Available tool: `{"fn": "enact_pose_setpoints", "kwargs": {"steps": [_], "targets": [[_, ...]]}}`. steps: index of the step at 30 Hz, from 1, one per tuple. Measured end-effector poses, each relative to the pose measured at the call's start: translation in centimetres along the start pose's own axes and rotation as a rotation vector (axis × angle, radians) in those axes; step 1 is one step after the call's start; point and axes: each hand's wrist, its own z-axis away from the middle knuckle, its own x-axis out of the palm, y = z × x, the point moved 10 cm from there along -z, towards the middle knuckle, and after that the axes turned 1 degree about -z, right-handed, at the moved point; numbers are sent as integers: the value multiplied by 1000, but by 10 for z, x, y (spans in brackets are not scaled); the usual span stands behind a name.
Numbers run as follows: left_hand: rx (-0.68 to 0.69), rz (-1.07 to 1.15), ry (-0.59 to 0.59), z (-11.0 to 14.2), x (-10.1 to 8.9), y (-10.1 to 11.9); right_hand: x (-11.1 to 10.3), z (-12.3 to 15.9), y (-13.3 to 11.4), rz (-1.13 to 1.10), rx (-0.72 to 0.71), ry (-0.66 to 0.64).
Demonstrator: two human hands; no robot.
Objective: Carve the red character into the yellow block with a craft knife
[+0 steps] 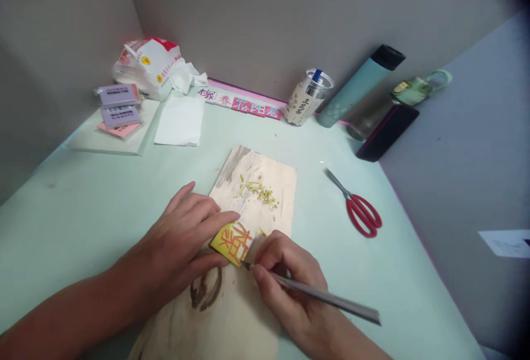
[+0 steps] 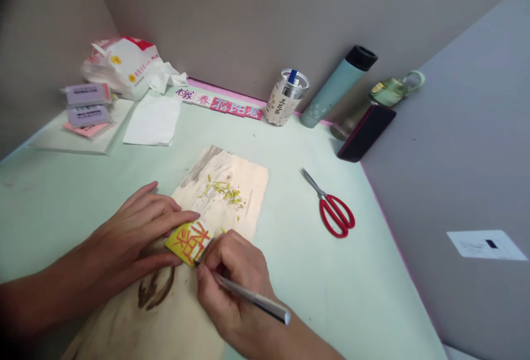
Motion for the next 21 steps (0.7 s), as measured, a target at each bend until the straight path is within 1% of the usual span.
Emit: {"fn": "enact_pose_setpoints", "kwargs": {"steps": [3, 5, 12, 21], "targets": [[-2, 4, 9, 0, 0, -1, -6, 0, -1, -25, -12, 57], [1, 5, 16, 0, 0, -2, -7, 1, 0, -27, -7, 65], [-1, 6, 20, 1, -1, -2, -1, 3, 1, 20, -1, -1], [-34, -17, 30, 1, -2, 0, 4, 3, 4, 18, 7, -41]]}}
